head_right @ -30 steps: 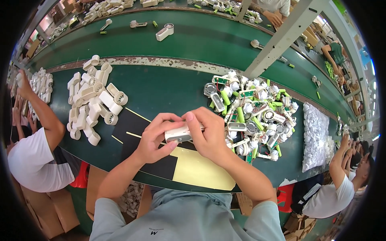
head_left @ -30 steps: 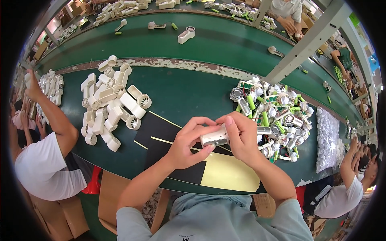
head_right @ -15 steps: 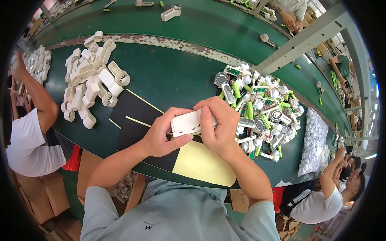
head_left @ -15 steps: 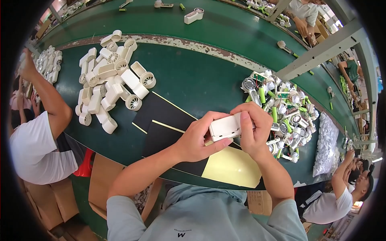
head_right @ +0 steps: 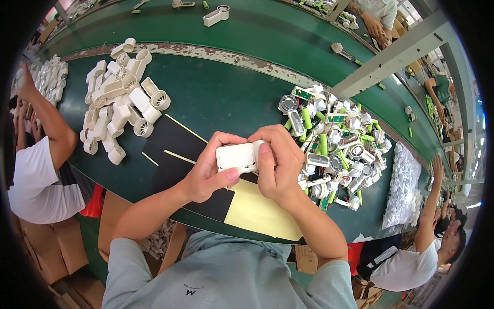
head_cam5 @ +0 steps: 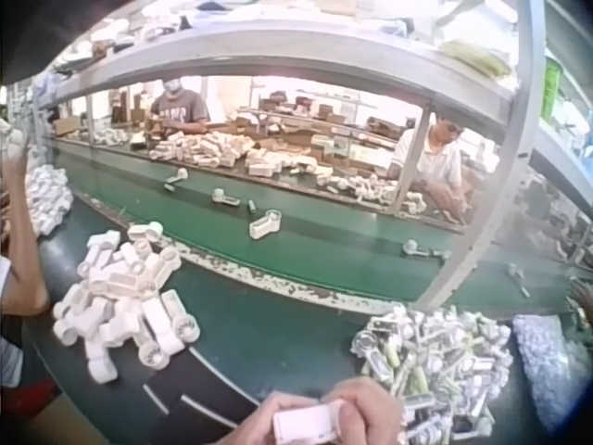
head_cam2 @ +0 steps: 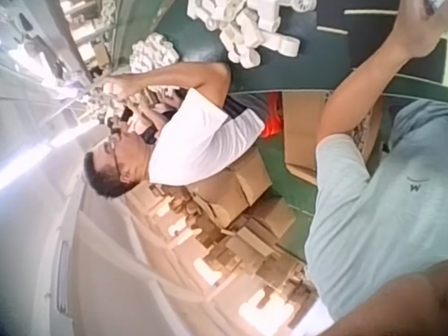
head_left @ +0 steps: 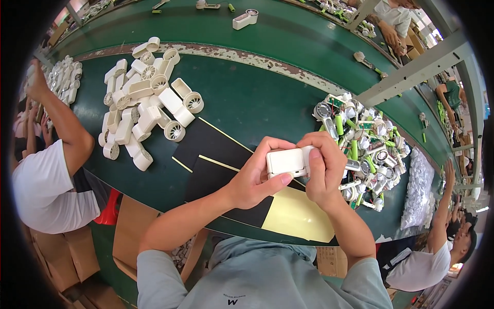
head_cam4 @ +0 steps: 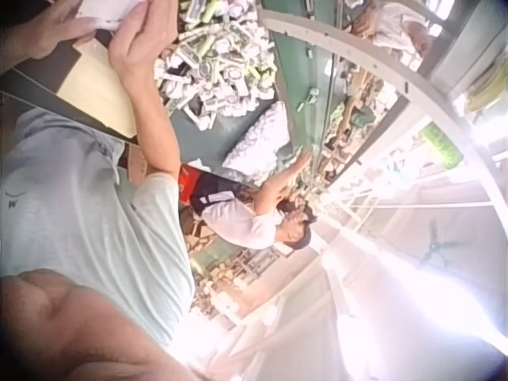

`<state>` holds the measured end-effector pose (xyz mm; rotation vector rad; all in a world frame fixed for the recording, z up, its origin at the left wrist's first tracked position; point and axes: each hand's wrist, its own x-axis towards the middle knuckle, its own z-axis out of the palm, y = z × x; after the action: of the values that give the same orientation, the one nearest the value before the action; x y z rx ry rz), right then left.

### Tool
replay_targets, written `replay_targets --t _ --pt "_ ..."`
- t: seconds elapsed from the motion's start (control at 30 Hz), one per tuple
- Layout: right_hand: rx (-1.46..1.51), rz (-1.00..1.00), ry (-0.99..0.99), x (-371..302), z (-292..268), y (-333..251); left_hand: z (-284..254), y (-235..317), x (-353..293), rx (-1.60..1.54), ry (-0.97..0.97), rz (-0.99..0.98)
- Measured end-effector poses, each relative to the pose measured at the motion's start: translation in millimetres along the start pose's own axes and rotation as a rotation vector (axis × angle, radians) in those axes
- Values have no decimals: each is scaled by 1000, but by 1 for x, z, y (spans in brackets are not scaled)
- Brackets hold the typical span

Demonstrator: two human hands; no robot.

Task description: The person assembles portable fans by peeling adhesive pads, sticking them inside plastic casings, inserting internal fan and battery components, snapping the covers closed, and placing the assembled units onto the conveyor belt.

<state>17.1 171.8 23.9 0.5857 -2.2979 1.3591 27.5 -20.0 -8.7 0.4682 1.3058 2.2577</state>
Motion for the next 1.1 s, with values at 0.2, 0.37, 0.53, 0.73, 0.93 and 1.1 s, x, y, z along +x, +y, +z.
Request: replay_targets --t 0.2,0.37,0.53,0.73,0.93,1.1 --pt "11 -15 41 1 4 3 -5 -9 0 -142 -57 37" --pt "70 160 36 -1 3 0 -2 -17 2 213 11 275" --pt "260 491 -29 -1 4 -3 -10 -11 3 723 92 437" --pt "323 535 -112 -9 12 0 -15 -18 3 862 170 587" --pt "498 649 -223 -7 13 2 -17 -22 1 920 202 620" --pt "541 715 -247 -7 13 -2 -21 -27 1 963 222 678"
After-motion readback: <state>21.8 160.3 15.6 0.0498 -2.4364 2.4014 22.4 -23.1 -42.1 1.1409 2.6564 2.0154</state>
